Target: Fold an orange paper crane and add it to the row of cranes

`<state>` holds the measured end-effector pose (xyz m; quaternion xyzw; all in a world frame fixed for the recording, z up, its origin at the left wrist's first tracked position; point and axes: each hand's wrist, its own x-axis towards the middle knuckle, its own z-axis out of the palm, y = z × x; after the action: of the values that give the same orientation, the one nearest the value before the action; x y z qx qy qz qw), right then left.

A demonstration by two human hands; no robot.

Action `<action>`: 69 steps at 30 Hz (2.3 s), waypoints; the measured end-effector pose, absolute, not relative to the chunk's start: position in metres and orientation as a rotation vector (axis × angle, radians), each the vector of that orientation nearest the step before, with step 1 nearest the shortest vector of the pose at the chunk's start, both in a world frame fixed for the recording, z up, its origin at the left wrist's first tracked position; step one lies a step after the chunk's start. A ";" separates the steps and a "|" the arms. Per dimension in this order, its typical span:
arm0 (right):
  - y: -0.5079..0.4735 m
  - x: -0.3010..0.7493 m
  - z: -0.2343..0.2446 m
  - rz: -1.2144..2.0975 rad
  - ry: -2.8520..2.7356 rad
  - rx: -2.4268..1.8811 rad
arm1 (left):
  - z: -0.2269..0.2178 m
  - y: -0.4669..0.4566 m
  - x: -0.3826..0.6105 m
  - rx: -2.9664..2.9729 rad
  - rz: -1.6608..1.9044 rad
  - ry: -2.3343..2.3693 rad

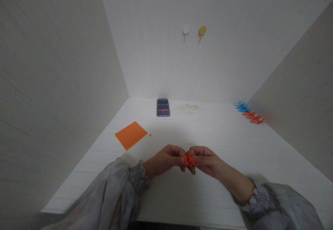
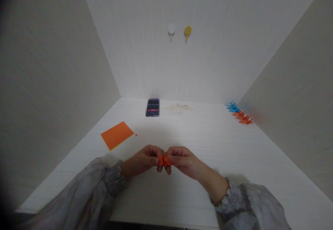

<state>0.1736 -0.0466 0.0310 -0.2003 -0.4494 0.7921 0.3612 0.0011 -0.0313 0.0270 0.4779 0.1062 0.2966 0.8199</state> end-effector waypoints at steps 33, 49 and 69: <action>-0.043 0.177 0.026 2.012 -1.094 -0.505 | 0.022 -0.028 0.002 0.942 0.682 0.372; -0.042 0.176 0.027 2.012 -1.044 -0.510 | 0.023 -0.029 0.004 0.873 0.706 0.261; -0.041 0.179 0.028 1.983 -1.039 -0.489 | 0.019 -0.026 0.002 0.814 0.782 0.296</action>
<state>0.1787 -0.0413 0.0277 -0.1944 -0.4130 0.7883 0.4126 0.0024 -0.0257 0.0190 0.3842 0.1397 0.3692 0.8346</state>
